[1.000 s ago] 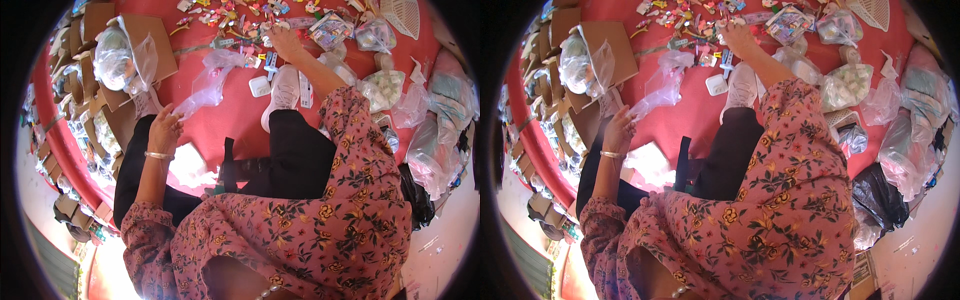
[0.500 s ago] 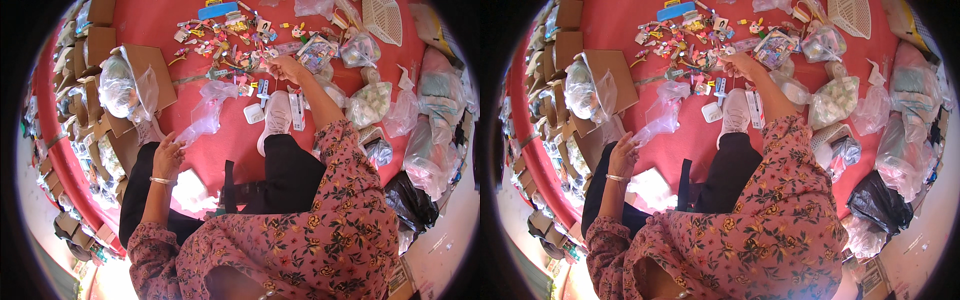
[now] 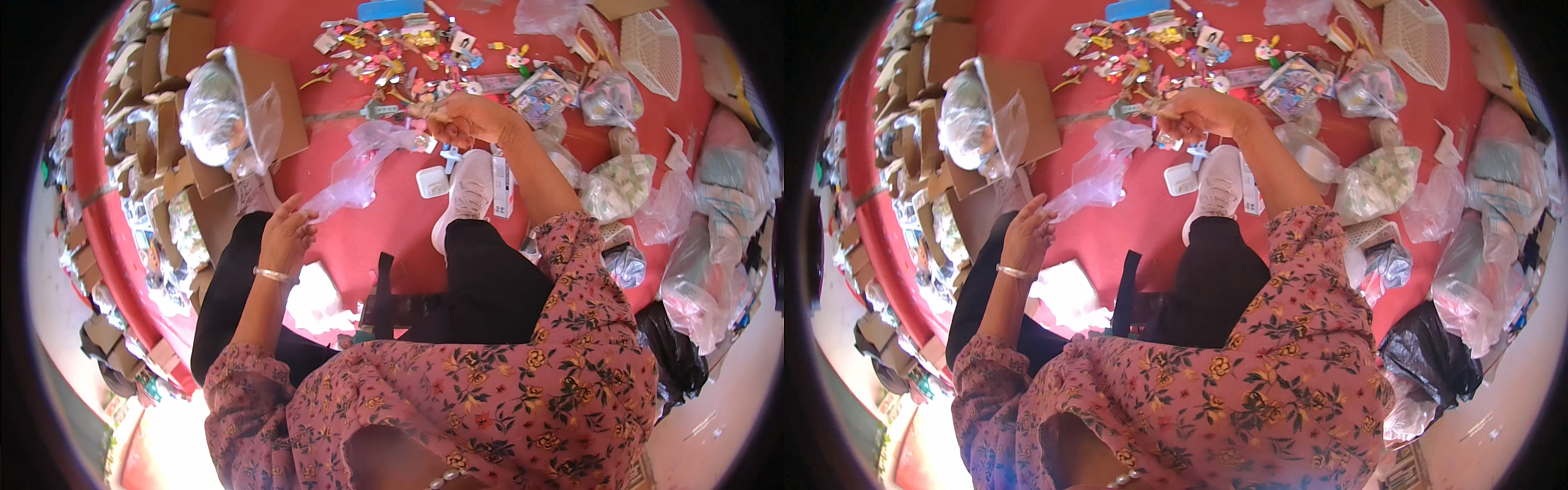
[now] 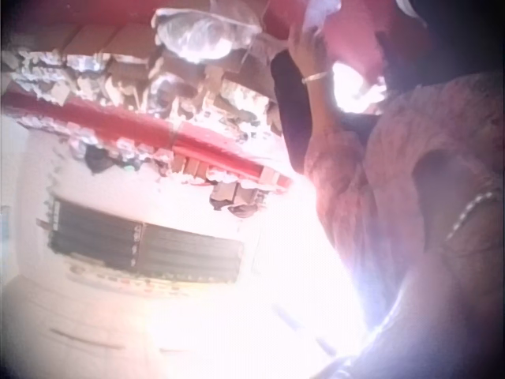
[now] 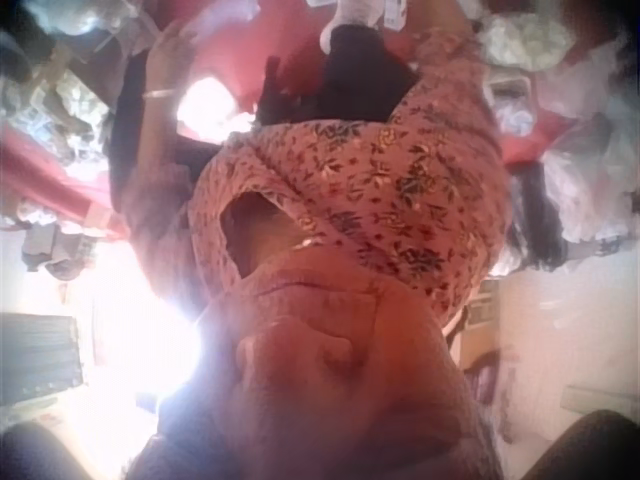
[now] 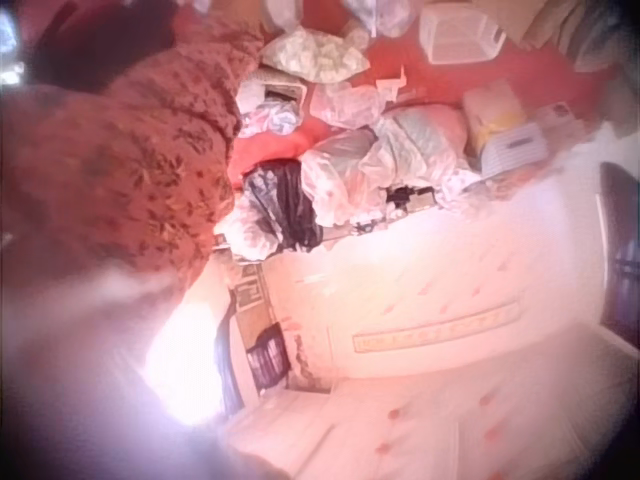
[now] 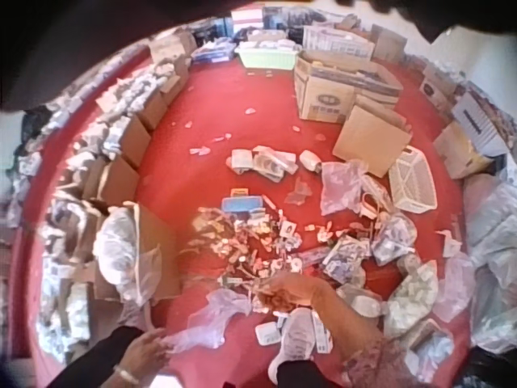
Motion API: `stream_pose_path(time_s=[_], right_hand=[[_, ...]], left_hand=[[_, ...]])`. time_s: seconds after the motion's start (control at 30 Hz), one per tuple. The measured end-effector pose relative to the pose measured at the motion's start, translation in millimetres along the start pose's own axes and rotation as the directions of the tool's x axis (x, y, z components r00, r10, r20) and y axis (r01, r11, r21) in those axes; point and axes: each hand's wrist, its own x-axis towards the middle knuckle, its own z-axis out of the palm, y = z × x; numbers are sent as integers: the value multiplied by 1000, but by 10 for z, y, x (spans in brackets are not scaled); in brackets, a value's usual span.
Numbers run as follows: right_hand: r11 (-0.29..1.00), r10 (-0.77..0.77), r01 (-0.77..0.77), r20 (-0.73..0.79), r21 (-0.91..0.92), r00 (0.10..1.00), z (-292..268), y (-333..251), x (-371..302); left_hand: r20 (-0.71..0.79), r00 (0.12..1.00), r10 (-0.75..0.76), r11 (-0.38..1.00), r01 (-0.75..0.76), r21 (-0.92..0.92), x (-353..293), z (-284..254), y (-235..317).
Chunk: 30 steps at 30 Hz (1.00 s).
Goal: The person sits on a red floor surrounded by cardboard boxes and plastic bags, sorting small colorful items into a clear plastic bag. They pick up individual items from a pile and place them into the bag, occasionally adjusting the bag's position.
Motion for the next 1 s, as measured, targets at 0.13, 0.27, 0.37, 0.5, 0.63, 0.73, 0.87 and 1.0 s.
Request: stream_pose_path(time_s=[0.13, 0.27, 0.37, 0.5, 0.63, 0.73, 0.87, 1.0], right_hand=[[849, 203, -162, 27, -503, 979, 565, -145, 392], [732, 332, -338, -123, -592, 935, 893, -23, 764], [713, 331, -372, -183, -594, 926, 948, 102, 884], [735, 230, -306, -202, -604, 952, 995, 93, 822], [866, 7, -116, -220, -486, 975, 984, 227, 864], [862, 46, -165, -250, -480, 967, 983, 253, 906], [692, 55, -207, -236, -692, 970, 857, 361, 895], [130, -201, -67, -93, -989, 975, 862, 486, 892]], left_hand=[[3, 999, 33, 999, -33, -41, -80, 63, 49], [6, 1000, 22, 999, -22, -36, -84, 23, 16], [-9, 999, 35, 999, -35, -26, -113, 43, -12], [-22, 993, 120, 992, -118, 47, -147, 104, -1], [14, 972, 233, 972, -233, 4, -137, 79, -118], [-27, 979, 204, 977, -206, -63, -173, 82, -179], [-63, 986, 152, 988, -151, 19, -129, 71, -198], [-7, 991, 130, 991, -130, -32, -87, 46, -228]])
